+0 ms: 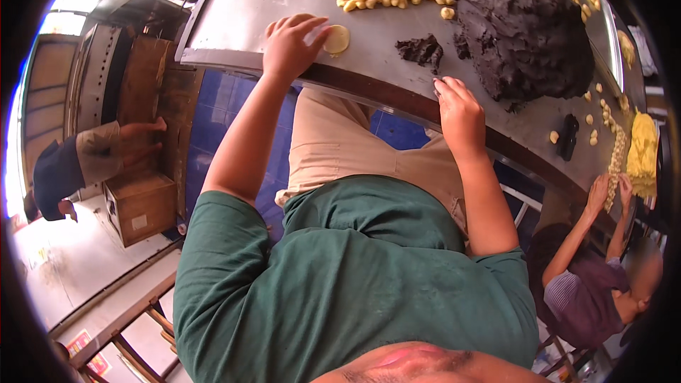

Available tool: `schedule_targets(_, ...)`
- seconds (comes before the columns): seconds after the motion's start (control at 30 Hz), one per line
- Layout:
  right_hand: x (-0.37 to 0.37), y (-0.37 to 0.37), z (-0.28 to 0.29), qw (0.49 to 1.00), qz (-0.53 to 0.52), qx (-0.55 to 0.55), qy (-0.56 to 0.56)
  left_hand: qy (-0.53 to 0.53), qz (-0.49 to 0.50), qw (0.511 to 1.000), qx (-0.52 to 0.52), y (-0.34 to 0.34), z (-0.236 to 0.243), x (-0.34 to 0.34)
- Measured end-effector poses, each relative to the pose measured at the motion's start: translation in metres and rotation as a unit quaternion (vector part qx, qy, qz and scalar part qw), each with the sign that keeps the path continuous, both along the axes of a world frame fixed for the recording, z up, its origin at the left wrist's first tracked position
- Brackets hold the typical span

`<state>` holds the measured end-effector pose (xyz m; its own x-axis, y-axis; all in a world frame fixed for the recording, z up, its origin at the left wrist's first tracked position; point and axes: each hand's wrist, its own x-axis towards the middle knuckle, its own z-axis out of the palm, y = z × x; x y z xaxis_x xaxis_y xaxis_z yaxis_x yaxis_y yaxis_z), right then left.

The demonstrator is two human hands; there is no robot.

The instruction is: The person picks up a small piece of light-colored dough, flattens it by hand, takes a small piece of dark-colored filling, places the filling onto the dough, and wraps the dough around the filling before setting the assembled piece back onto the table.

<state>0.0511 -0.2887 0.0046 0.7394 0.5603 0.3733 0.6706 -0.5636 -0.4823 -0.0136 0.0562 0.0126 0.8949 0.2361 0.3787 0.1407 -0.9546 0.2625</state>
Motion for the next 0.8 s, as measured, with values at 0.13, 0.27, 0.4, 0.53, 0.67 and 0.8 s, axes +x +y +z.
schedule_targets(0.13,0.013,0.064,0.011,0.987,0.114,0.085,-0.076,0.024,-0.022,0.999,0.019,0.003,-0.002,0.001)
schedule_targets(0.27,0.007,0.111,-0.002,0.983,0.135,0.004,-0.125,0.038,-0.020,0.999,-0.017,0.011,-0.007,0.002)
schedule_targets(0.4,-0.008,0.084,0.005,0.987,0.153,-0.044,-0.039,0.002,-0.044,0.997,-0.057,0.005,-0.011,0.002)
schedule_targets(0.53,-0.003,0.029,-0.006,0.998,0.043,0.017,-0.033,0.017,-0.064,0.997,-0.050,0.005,-0.004,0.001)
schedule_targets(0.67,0.004,0.021,0.013,0.997,0.026,-0.019,-0.070,0.024,-0.038,0.942,-0.331,-0.002,0.002,-0.001)
schedule_targets(0.8,0.007,0.045,0.020,0.987,0.008,0.159,0.000,0.013,0.014,0.856,-0.516,-0.024,0.022,-0.020)
